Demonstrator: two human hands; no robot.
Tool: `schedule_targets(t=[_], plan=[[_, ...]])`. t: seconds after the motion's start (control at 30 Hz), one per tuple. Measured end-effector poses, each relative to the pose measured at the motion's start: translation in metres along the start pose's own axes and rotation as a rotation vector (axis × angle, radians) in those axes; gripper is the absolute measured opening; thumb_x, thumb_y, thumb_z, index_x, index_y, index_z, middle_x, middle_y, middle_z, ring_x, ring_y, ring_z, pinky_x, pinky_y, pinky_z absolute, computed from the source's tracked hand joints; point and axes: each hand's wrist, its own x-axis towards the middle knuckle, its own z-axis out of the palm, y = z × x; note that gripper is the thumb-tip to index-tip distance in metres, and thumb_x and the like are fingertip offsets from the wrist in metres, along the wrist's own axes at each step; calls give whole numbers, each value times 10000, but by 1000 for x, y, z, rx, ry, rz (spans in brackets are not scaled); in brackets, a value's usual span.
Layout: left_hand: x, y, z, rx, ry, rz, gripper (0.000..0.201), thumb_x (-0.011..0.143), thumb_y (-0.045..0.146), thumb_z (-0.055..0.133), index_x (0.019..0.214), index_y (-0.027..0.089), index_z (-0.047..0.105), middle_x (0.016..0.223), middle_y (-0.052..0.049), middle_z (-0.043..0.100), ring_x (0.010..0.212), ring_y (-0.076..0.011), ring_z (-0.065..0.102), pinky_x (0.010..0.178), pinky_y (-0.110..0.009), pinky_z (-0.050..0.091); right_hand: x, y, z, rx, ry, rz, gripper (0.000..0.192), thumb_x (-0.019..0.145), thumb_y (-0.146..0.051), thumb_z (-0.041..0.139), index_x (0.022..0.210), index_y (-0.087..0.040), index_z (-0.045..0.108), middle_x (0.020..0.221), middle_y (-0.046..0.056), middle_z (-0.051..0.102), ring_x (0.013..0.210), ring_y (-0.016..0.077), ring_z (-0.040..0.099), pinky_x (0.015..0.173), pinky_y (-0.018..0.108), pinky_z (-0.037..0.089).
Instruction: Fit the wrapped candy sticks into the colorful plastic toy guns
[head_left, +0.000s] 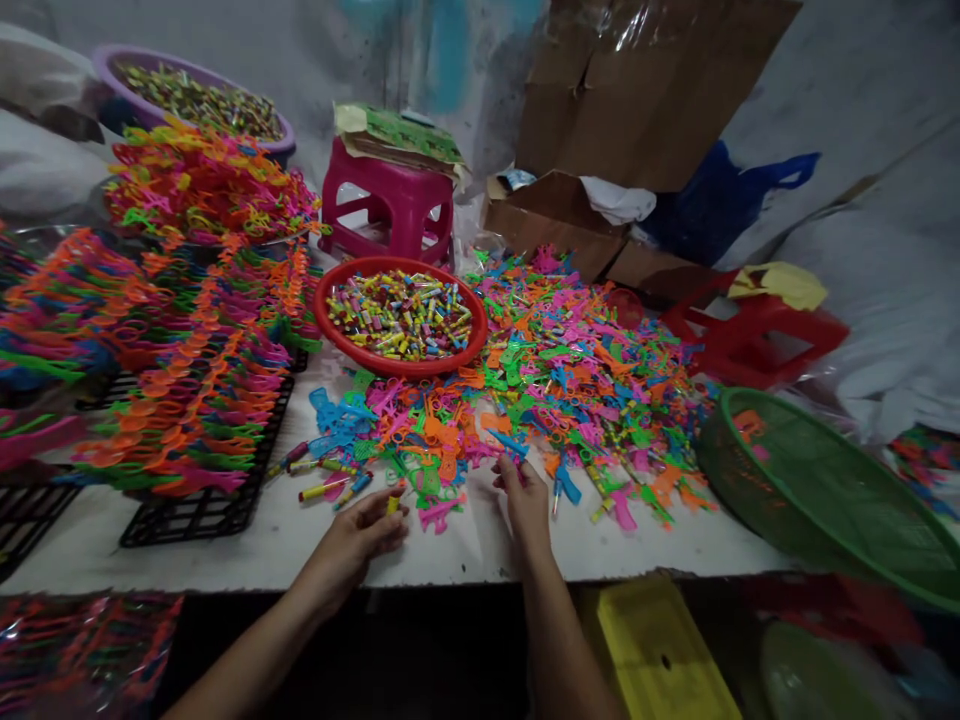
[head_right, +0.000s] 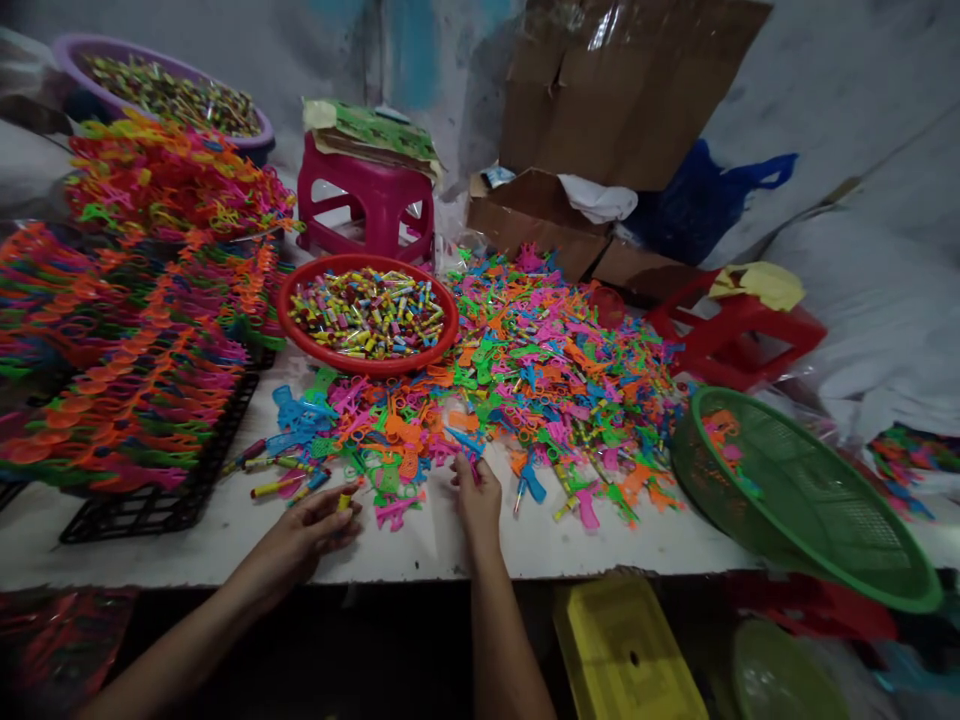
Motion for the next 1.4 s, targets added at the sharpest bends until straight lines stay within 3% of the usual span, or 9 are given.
schedule_targets(t=[0.17, 0.27, 0.4, 0.53, 0.63, 0.73, 0.9, 1.17, 1.4], plan=[[-8, 10, 21, 18, -43, 50, 383, 663, 372, 658, 978, 185, 547, 673, 33, 576, 433, -23, 456, 379, -122, 287, -32, -25, 26, -133, -69, -354, 238, 818, -273, 440, 920, -194, 640, 670, 20, 540, 615, 133, 503, 582, 245, 419], [-14, 15, 27, 36, -29, 44, 338, 671, 425, 631, 883, 193, 507, 469, 94, 465, 324, -20, 338, 342, -127, 200, -48, -29, 42, -294, -122, -639, 366, 798, -148, 426, 1117, -255, 572, 767, 51, 545, 709, 153, 504, 615, 265, 432], [-17, 19, 22, 27, 58, 114, 362, 594, 386, 699, 781, 190, 458, 385, 125, 387, 296, -23, 278, 330, -138, 168, -56, -33, 45, -221, -315, -767, 530, 766, -82, 430, 1261, -270, 421, 1005, 92, 559, 931, 195, 510, 768, 347, 448], [-17, 19, 14, 47, 42, 146, 353, 616, 398, 683, 789, 193, 454, 378, 127, 382, 290, -19, 254, 338, -138, 152, -55, -44, 37, 41, -492, -492, 488, 770, -179, 490, 1249, -247, 422, 1171, 96, 515, 1066, 216, 483, 859, 363, 423], [-18, 18, 14, 117, -11, 148, 353, 637, 412, 664, 839, 191, 479, 366, 129, 377, 272, -17, 215, 332, -141, 135, -54, -52, 38, 290, -423, -113, 339, 787, -315, 507, 1106, -202, 514, 869, 64, 619, 766, 164, 589, 636, 266, 483], [-20, 17, 17, 214, -68, 133, 348, 670, 441, 620, 870, 184, 497, 365, 112, 415, 263, -22, 213, 319, -148, 123, -54, -57, 44, 403, -405, 54, 209, 749, -361, 557, 835, -171, 568, 590, -16, 537, 505, 99, 486, 472, 205, 410], [-22, 18, 16, 331, -31, 238, 355, 712, 458, 556, 911, 165, 523, 416, 89, 456, 289, -41, 296, 320, -156, 187, -55, -57, 48, 449, -371, 49, 143, 709, -308, 605, 693, -172, 564, 559, -34, 501, 507, 90, 448, 500, 213, 396], [-31, 30, 17, 600, -62, 351, 268, 709, 410, 571, 786, 156, 606, 524, 29, 551, 352, -62, 385, 361, -175, 287, -50, -56, 37, 226, -394, -224, 84, 714, -230, 603, 648, -193, 639, 715, 24, 589, 690, 147, 542, 631, 262, 435], [-40, 31, 20, 753, -80, 457, 219, 743, 364, 544, 842, 182, 615, 597, 6, 584, 495, -109, 522, 487, -189, 394, -52, -51, 29, 431, -444, -125, 373, 613, -297, 716, 971, -245, 620, 934, 46, 639, 892, 207, 574, 800, 358, 442]])
